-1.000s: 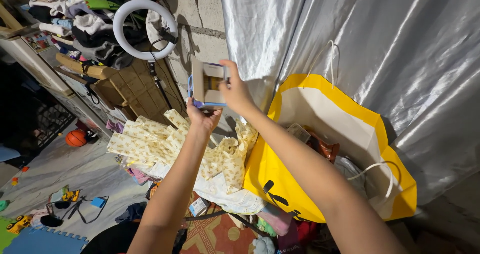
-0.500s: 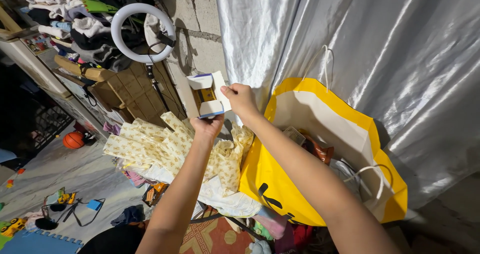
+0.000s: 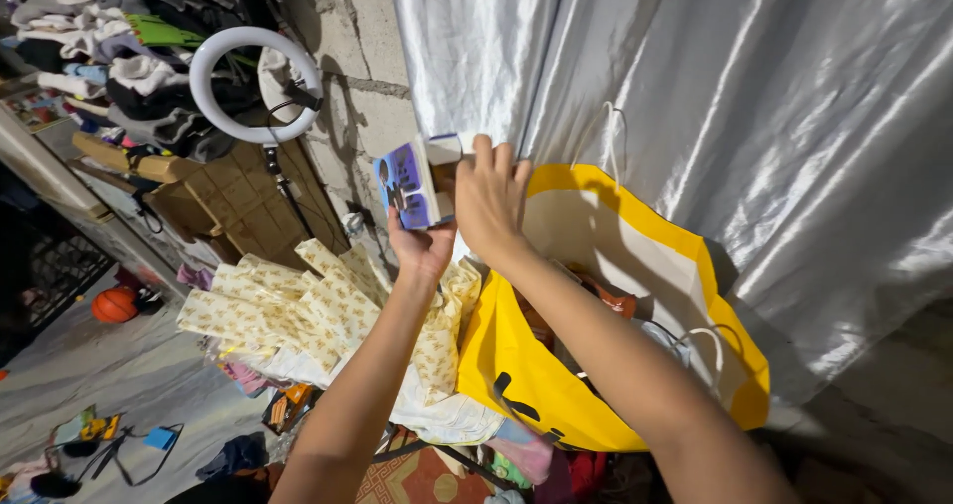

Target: Arrange various snack items into a decorative paper bouquet.

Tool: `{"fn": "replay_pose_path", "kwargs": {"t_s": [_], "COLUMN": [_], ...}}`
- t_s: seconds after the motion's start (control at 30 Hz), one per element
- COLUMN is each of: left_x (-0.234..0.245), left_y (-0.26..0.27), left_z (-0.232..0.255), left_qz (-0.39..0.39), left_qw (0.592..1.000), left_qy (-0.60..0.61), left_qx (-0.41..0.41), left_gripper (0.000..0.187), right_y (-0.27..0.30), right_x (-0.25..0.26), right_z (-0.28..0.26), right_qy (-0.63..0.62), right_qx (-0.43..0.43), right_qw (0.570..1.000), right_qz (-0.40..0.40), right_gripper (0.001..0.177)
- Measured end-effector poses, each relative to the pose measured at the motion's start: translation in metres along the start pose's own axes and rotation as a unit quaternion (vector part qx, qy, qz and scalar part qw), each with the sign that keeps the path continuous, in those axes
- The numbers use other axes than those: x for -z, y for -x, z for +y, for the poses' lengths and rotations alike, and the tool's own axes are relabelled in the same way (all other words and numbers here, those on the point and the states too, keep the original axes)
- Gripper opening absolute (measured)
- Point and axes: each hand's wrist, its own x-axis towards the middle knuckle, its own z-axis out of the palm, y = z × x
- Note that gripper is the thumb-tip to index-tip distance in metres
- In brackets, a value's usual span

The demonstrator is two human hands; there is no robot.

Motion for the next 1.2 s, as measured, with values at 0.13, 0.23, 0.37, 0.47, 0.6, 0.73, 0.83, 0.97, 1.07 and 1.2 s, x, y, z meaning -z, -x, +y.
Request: {"fn": "replay_pose_path", "kwargs": {"t_s": [0.13,0.23,0.37,0.47,0.6,0.73,0.83,0.97,1.07,1.2], "left_x": [0.005,0.018,0.016,0.016,-0.029,-0.046,-0.036,-0.036,-0.015,-0.008], "left_y": [-0.027,-0.044,-0.048,-0.06,-0.038,-0.034,-0.045,-0.034,-0.047,-0.042], "left_z": [-0.023,-0.036,-0.042,-0.035,-0.022,-0.011,-0.009,-0.017,-0.018,-0.026], "left_qz": [-0.082,-0.165,-0.138,-0.132,-0.108,-0.047,-0.018,-0.009,-0.022,-0.024], "left_qw": [0.995,0.98,0.986,0.985,0.981,0.991,0.997,0.994,0.991,0.994], "left_qy": [0.043,0.108,0.076,0.01,-0.015,-0.081,-0.045,-0.113,-0.131,-0.079], "left_qx": [-0.039,-0.006,0.056,0.112,0.159,0.098,0.055,0.0,-0.007,0.078], "left_gripper": [0.053,0.047,0.043,0.052,0.072,0.093,0.059,0.074,0.074,0.084], "right_y": [-0.013,-0.019,-0.02,-0.022,-0.02,-0.014,-0.011,-0.006,-0.002,-0.011], "right_x": [-0.003,-0.011,-0.028,-0.016,0.008,0.016,0.02,0.0,-0.005,0.021], "right_z": [0.016,0.031,0.065,0.074,0.068,0.065,0.061,0.065,0.07,0.076], "right_qy": [-0.079,-0.197,-0.327,-0.396,-0.352,-0.296,-0.33,-0.359,-0.294,-0.181], "right_qx": [-0.136,-0.287,-0.234,-0.181,-0.055,0.011,-0.017,-0.112,-0.062,0.021], "right_qw": [0.987,0.937,0.909,0.896,0.931,0.949,0.94,0.926,0.951,0.983], "right_qz": [0.011,0.034,0.115,0.087,0.084,0.111,0.087,0.035,0.07,0.037], "right_gripper": [0.027,0.036,0.031,0.021,0.011,0.013,0.026,0.043,0.043,0.025]}}
